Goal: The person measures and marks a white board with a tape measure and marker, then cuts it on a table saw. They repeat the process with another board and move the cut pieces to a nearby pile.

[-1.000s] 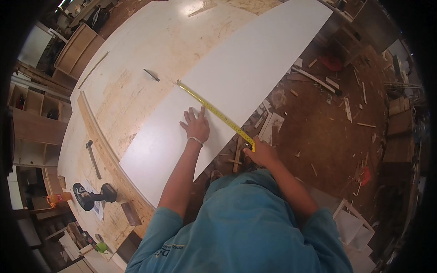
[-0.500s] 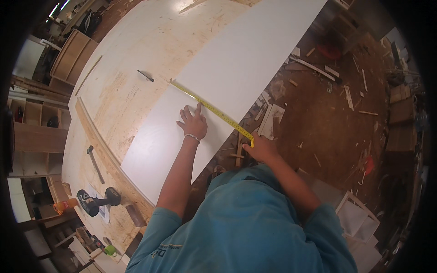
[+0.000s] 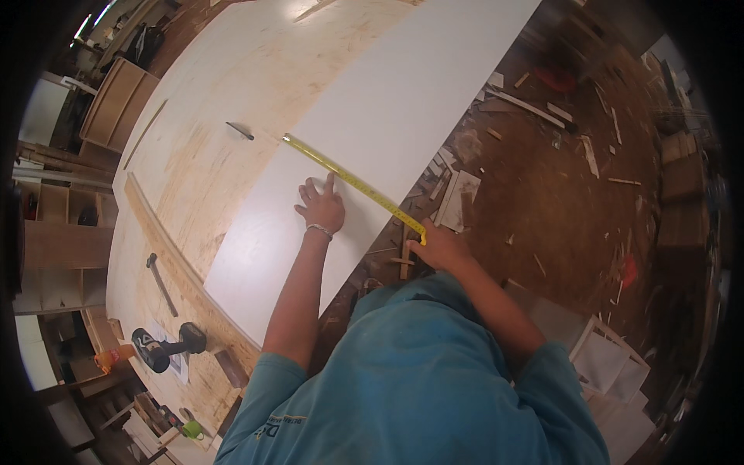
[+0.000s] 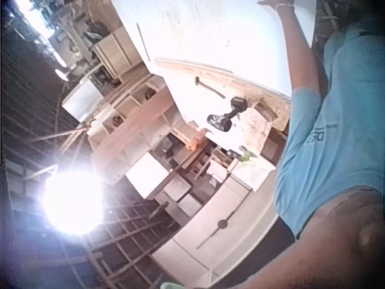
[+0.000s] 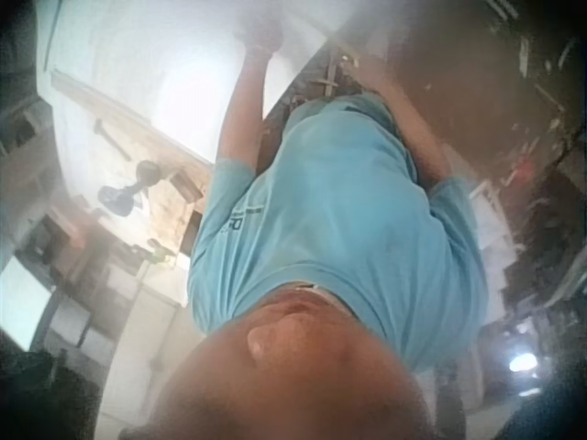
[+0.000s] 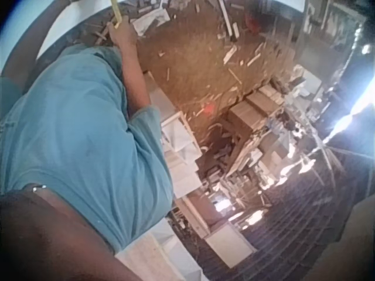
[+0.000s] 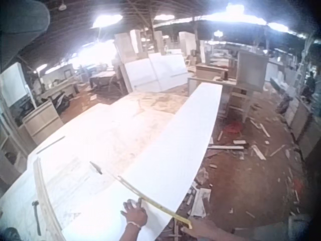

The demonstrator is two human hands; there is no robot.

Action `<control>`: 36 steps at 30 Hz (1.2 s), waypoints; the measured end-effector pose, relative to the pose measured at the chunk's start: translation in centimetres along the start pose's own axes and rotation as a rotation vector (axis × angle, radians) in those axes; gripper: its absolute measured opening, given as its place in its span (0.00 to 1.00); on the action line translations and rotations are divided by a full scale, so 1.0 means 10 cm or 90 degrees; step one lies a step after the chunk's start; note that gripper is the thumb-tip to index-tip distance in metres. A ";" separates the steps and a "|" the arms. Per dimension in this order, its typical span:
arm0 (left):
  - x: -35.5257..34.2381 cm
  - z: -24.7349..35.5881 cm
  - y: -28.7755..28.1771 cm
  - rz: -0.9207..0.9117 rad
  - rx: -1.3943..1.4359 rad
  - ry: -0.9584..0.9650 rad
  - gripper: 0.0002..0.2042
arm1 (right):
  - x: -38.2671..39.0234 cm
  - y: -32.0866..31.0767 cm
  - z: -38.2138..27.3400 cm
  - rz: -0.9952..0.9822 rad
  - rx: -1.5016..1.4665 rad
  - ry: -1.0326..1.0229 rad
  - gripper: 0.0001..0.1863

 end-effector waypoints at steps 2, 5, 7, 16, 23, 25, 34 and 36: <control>0.00 -0.03 0.00 0.003 0.004 0.000 0.30 | 0.03 -0.02 0.00 0.006 -0.019 0.005 0.35; -0.01 0.00 -0.01 -0.005 0.019 0.003 0.30 | 0.00 0.02 0.08 0.024 -0.031 0.000 0.35; -0.02 0.01 -0.02 -0.011 0.022 -0.001 0.30 | -0.01 0.02 0.08 0.015 -0.036 0.008 0.35; -0.02 0.02 -0.03 -0.010 0.026 0.001 0.30 | -0.05 0.08 0.11 0.027 -0.034 0.009 0.36; 0.00 0.00 0.01 -0.014 0.002 -0.004 0.30 | -0.06 0.09 0.09 0.023 -0.022 0.010 0.36; 0.00 0.03 0.01 -0.013 0.001 -0.002 0.30 | -0.08 0.09 0.10 0.016 -0.013 0.008 0.36; 0.01 -0.01 0.01 -0.009 -0.004 -0.007 0.30 | -0.03 0.00 0.02 -0.011 -0.016 -0.005 0.38; 0.01 -0.03 0.04 -0.009 -0.011 -0.012 0.30 | -0.03 0.01 0.03 -0.008 -0.052 -0.023 0.38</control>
Point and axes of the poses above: each hand's wrist, its own x-axis away from the middle knuckle, its own y-axis out of the palm, z = x × y, the point moved 4 cm from there along -x, towards the middle knuckle, and after that the axes turned 13 degrees about y, right-handed, at the moved point
